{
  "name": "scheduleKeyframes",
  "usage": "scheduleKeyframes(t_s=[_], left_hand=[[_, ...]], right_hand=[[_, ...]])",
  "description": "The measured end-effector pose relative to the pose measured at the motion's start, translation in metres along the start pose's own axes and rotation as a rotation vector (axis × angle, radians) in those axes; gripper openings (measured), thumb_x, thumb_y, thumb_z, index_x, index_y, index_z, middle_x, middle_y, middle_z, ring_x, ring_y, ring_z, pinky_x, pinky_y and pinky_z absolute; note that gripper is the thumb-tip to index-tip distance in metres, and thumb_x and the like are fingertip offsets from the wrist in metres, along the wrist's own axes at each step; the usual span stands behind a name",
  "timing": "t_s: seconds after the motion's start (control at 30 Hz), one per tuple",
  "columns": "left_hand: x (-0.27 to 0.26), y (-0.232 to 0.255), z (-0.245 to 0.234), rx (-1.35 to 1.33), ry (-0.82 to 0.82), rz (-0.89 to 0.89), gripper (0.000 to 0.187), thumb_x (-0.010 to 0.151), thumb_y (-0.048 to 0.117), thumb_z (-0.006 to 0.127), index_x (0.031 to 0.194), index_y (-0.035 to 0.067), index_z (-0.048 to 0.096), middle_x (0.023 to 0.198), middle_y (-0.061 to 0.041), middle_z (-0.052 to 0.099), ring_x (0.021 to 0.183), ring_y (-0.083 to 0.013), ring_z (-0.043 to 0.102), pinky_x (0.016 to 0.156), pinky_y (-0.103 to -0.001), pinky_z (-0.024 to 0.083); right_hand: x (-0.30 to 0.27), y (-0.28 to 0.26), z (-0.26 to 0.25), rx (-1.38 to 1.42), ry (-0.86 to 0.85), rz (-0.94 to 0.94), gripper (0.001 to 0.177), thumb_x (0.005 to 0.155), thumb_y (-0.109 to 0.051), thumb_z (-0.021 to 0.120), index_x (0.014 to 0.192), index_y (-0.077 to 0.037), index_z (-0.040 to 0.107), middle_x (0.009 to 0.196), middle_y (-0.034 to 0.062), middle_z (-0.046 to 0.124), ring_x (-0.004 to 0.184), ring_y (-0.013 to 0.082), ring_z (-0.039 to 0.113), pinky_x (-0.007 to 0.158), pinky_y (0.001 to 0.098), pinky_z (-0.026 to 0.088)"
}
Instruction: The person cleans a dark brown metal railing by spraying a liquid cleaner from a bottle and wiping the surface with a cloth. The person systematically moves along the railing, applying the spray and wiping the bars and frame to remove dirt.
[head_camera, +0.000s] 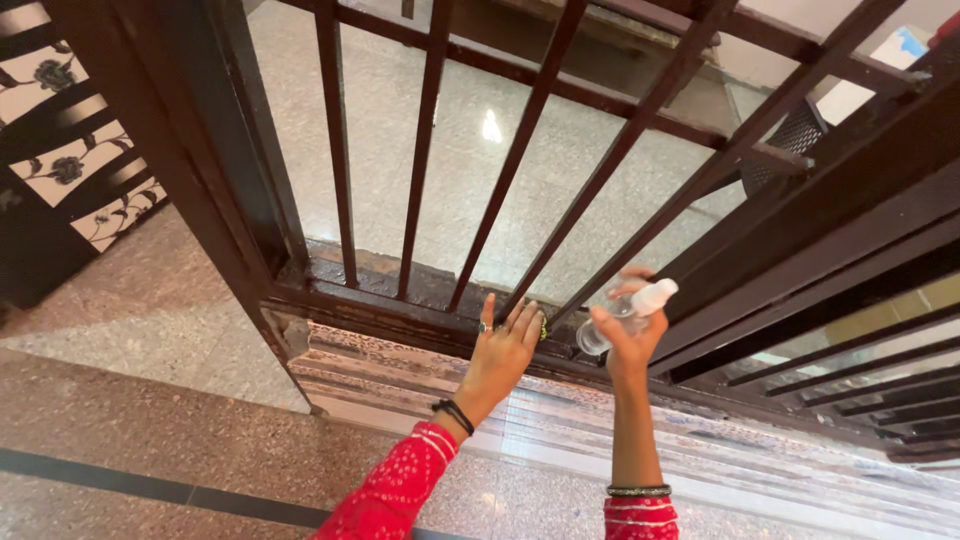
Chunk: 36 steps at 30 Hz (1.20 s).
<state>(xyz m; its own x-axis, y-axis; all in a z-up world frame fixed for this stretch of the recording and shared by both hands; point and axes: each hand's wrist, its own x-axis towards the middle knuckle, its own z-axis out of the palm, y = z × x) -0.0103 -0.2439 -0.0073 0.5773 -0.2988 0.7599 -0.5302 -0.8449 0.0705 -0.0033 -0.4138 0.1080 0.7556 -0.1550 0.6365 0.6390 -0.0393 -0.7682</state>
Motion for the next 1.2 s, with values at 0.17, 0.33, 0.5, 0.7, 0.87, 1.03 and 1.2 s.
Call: scheduleKeyframes(t_s=[0.17, 0.33, 0.5, 0.7, 0.87, 1.03, 1.2], left_hand=[[-0.007, 0.010, -0.007, 0.075, -0.004, -0.027, 0.044, 0.088, 0.011, 0.061, 0.130, 0.001, 0.064, 0.140, -0.013, 0.062, 0.135, -0.0282, 0.057, 0.123, -0.057, 0.025], [0.009, 0.006, 0.017, 0.007, -0.226, -0.100, 0.032, 0.098, 0.006, 0.060, 0.129, -0.001, 0.065, 0.141, -0.018, 0.057, 0.135, -0.0289, 0.055, 0.129, -0.061, 0.024], [0.005, 0.006, -0.001, -0.084, -0.065, -0.067, 0.046, 0.087, 0.003, 0.061, 0.132, -0.004, 0.063, 0.144, -0.018, 0.058, 0.138, -0.0315, 0.050, 0.122, -0.061, 0.023], [-0.029, 0.024, -0.018, -0.128, -0.003, -0.059, 0.052, 0.083, -0.007, 0.061, 0.135, 0.000, 0.064, 0.149, -0.015, 0.058, 0.144, -0.0327, 0.047, 0.123, -0.055, 0.026], [-0.043, 0.048, -0.029, -0.330, 0.104, -0.071, 0.042, 0.089, -0.003, 0.064, 0.130, 0.001, 0.067, 0.146, -0.012, 0.060, 0.141, -0.0310, 0.053, 0.123, -0.053, 0.035], [0.004, 0.053, -0.028, -0.163, 0.214, 0.144, 0.036, 0.096, 0.009, 0.065, 0.129, -0.003, 0.068, 0.142, -0.016, 0.062, 0.137, -0.0324, 0.056, 0.121, -0.053, 0.037], [0.030, 0.060, 0.022, -0.009, 0.064, 0.057, 0.035, 0.091, 0.011, 0.062, 0.122, -0.005, 0.067, 0.125, -0.018, 0.067, 0.124, -0.0296, 0.065, 0.122, -0.060, 0.030]], right_hand=[[-0.009, 0.038, -0.022, -0.035, -0.038, -0.028, 0.038, 0.066, -0.020, 0.083, 0.095, -0.005, 0.063, 0.120, 0.0069, 0.047, 0.104, 0.0182, 0.050, 0.092, 0.0326, 0.040], [-0.005, 0.043, -0.038, 0.027, -0.145, -0.003, 0.043, 0.060, -0.030, 0.081, 0.090, -0.004, 0.064, 0.119, 0.0076, 0.044, 0.100, 0.0175, 0.048, 0.086, 0.0326, 0.039], [0.004, 0.040, -0.054, 0.325, -0.301, 0.112, 0.045, 0.054, -0.028, 0.080, 0.085, -0.002, 0.061, 0.115, 0.0085, 0.038, 0.088, 0.0182, 0.041, 0.080, 0.0341, 0.033], [0.008, 0.032, -0.054, 0.438, -0.386, 0.085, 0.045, 0.057, -0.032, 0.080, 0.085, -0.003, 0.059, 0.116, 0.0090, 0.037, 0.096, 0.0212, 0.040, 0.092, 0.0375, 0.033], [0.009, 0.034, -0.052, 0.392, -0.385, 0.061, 0.044, 0.058, -0.030, 0.080, 0.085, -0.003, 0.059, 0.114, 0.0074, 0.037, 0.091, 0.0194, 0.039, 0.084, 0.0350, 0.032], [0.006, 0.039, -0.056, 0.377, -0.379, 0.106, 0.046, 0.058, -0.030, 0.079, 0.088, -0.002, 0.059, 0.111, 0.0089, 0.040, 0.093, 0.0204, 0.041, 0.081, 0.0328, 0.032], [0.006, 0.034, -0.053, 0.367, -0.361, 0.097, 0.047, 0.056, -0.032, 0.079, 0.088, -0.003, 0.060, 0.113, 0.0090, 0.039, 0.093, 0.0210, 0.042, 0.082, 0.0336, 0.034]])
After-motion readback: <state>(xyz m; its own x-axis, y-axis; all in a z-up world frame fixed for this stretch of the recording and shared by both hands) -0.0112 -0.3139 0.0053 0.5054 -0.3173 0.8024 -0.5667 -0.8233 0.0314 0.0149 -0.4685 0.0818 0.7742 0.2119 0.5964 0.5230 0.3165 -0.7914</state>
